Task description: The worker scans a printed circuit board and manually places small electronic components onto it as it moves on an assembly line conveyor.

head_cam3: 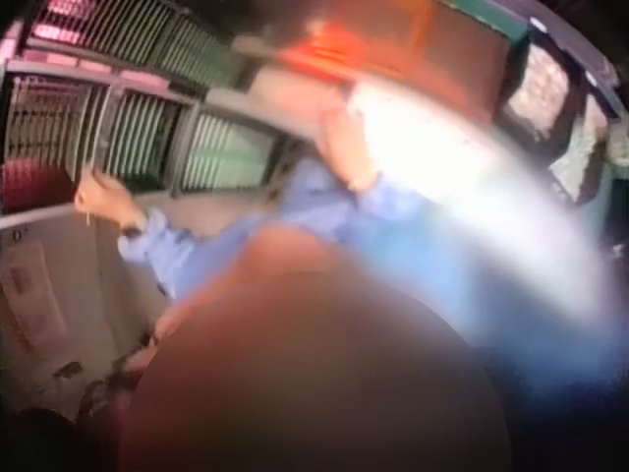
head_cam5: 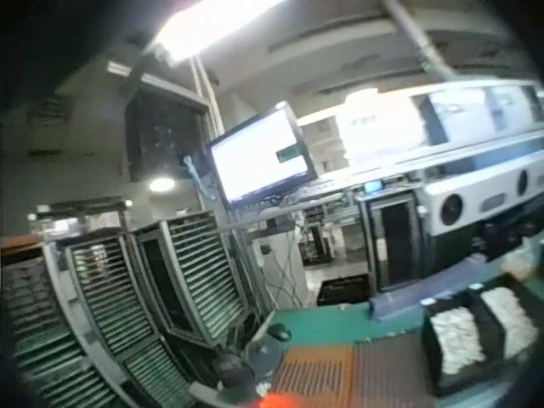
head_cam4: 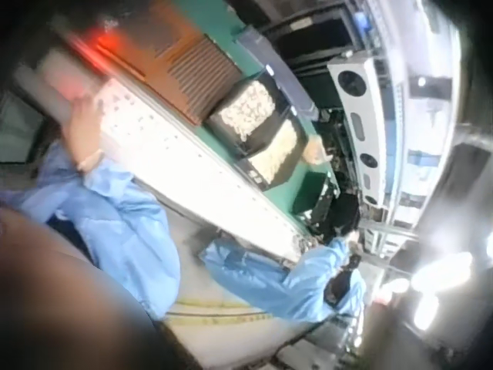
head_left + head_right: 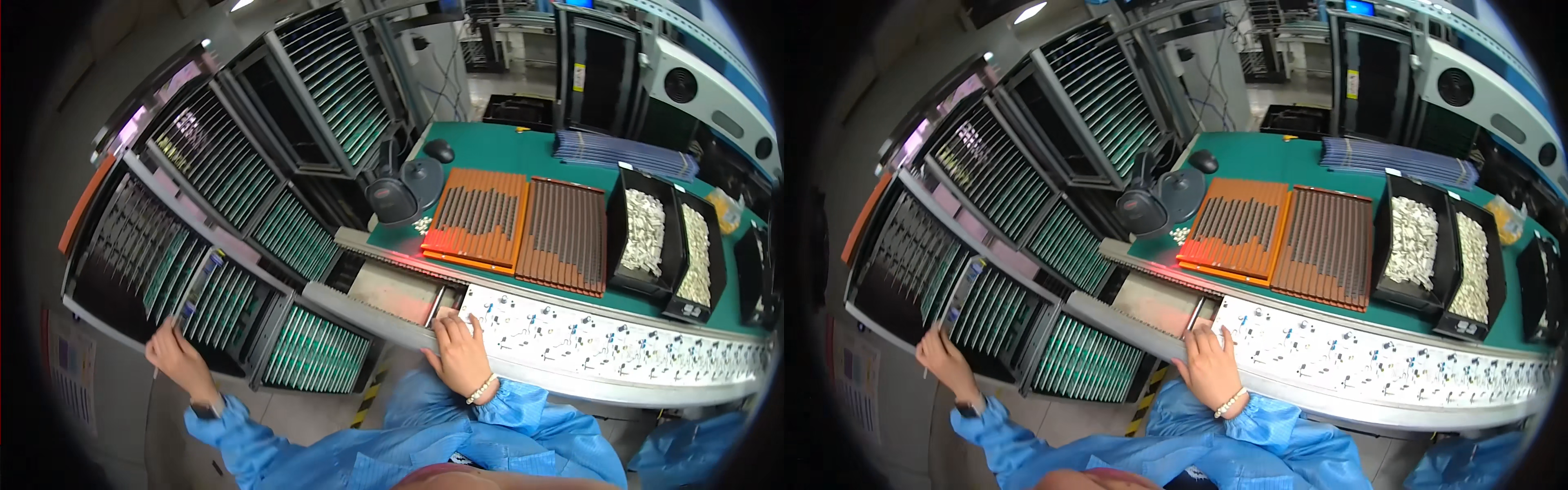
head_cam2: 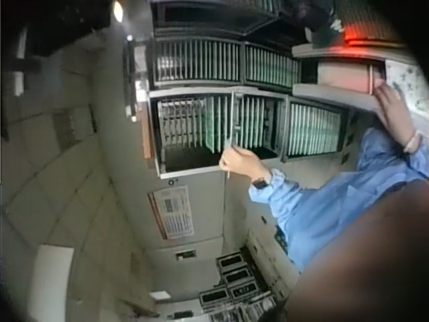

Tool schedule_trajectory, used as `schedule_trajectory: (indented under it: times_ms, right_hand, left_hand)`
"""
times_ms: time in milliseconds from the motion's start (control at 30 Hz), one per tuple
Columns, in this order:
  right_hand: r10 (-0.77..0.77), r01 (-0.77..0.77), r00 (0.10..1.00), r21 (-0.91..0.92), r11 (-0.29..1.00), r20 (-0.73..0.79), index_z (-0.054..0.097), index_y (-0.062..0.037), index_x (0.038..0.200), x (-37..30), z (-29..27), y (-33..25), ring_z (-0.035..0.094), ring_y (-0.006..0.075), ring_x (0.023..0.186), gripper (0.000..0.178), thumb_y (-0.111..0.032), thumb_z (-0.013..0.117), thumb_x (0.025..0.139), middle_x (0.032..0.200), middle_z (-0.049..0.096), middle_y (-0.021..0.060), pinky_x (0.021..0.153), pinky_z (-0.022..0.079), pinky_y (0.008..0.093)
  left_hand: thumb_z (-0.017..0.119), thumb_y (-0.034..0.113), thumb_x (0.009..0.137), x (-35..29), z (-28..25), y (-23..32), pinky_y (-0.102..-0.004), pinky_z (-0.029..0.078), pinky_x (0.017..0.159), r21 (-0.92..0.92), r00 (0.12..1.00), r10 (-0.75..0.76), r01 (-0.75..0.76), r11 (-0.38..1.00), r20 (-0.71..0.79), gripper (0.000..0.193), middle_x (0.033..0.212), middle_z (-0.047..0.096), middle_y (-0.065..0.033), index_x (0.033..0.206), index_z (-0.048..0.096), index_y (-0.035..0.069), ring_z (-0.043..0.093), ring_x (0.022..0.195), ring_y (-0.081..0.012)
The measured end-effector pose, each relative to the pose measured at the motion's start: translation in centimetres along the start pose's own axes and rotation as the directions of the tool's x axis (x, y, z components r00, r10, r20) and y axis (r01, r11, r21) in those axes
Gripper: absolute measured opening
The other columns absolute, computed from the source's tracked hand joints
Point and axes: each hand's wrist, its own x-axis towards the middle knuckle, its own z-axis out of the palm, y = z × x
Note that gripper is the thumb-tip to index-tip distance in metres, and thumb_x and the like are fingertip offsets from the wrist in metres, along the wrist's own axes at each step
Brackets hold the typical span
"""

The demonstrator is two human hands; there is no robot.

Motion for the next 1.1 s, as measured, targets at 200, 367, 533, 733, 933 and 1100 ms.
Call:
schedule_trajectory:
  times_ms: [200,367,533,733,933,1100]
  right_hand:
    - [-0.005,0.055,0.995,0.506,0.860,-0.100,0.048,-0.0009,0.137,1.0,-1.6,-2.0,0.046,0.0366,0.130,0.057,-0.024,0.069,0.090,0.134,0.052,0.0194,0.110,0.035,0.0459]
    - [0.031,-0.090,0.995,0.714,0.695,0.095,0.047,0.0001,0.134,0.6,-0.9,-3.3,0.061,0.0388,0.105,0.047,-0.020,0.064,0.095,0.114,0.061,0.0230,0.088,0.049,0.0414]
    - [-0.005,-0.202,0.962,0.726,0.657,0.272,0.047,-0.0028,0.134,1.5,-0.8,-3.0,0.066,0.0398,0.081,0.042,-0.022,0.060,0.098,0.097,0.064,0.0235,0.070,0.052,0.0408]
    - [-0.090,-0.091,0.972,0.701,0.707,0.217,0.047,-0.0031,0.137,4.1,-0.6,-2.4,0.070,0.0320,0.087,0.053,-0.014,0.070,0.091,0.100,0.070,0.0192,0.076,0.054,0.0372]
    - [0.192,-0.548,0.834,0.820,0.169,0.517,0.061,0.0055,0.125,7.2,0.9,-0.6,0.066,0.0096,0.093,0.029,-0.005,0.061,0.097,0.105,0.072,0.0075,0.083,0.052,0.0243]
    - [0.365,-0.503,0.721,0.808,-0.307,0.588,0.054,0.0107,0.128,10.1,-0.1,0.4,0.070,0.0211,0.100,0.031,-0.005,0.052,0.101,0.115,0.068,0.0172,0.090,0.057,0.0310]
  left_hand:
    - [0.067,0.006,0.088,-2.2,-0.3,7.2,-0.0379,0.046,0.083,-0.706,0.859,0.115,0.326,0.629,0.499,0.010,0.094,0.064,-0.0146,0.094,0.066,-0.001,0.057,0.093,-0.0296]
    - [0.073,0.008,0.082,-5.6,3.8,14.9,-0.0381,0.047,0.081,-0.823,0.669,0.480,0.444,0.354,0.567,0.016,0.091,0.067,-0.0139,0.095,0.069,0.000,0.060,0.090,-0.0300]
    - [0.074,0.007,0.080,-7.5,6.8,15.4,-0.0387,0.047,0.080,-0.825,0.643,0.520,0.480,0.297,0.561,0.019,0.091,0.068,-0.0143,0.097,0.069,0.000,0.059,0.091,-0.0316]
    - [0.074,0.006,0.079,-6.9,9.5,15.4,-0.0403,0.046,0.080,-0.778,0.615,0.489,0.566,0.273,0.619,0.018,0.090,0.069,-0.0148,0.094,0.069,-0.001,0.059,0.087,-0.0331]
    - [0.068,0.003,0.086,-7.7,12.2,15.7,-0.0338,0.050,0.082,-0.719,0.596,0.426,0.654,0.236,0.681,0.020,0.095,0.069,-0.0137,0.106,0.067,-0.002,0.066,0.089,-0.0243]
    - [0.052,0.009,0.102,-9.9,14.8,14.7,-0.0333,0.041,0.105,-0.655,0.651,0.076,0.753,0.060,0.756,0.037,0.137,0.056,-0.0133,0.137,0.051,-0.001,0.053,0.126,-0.0229]
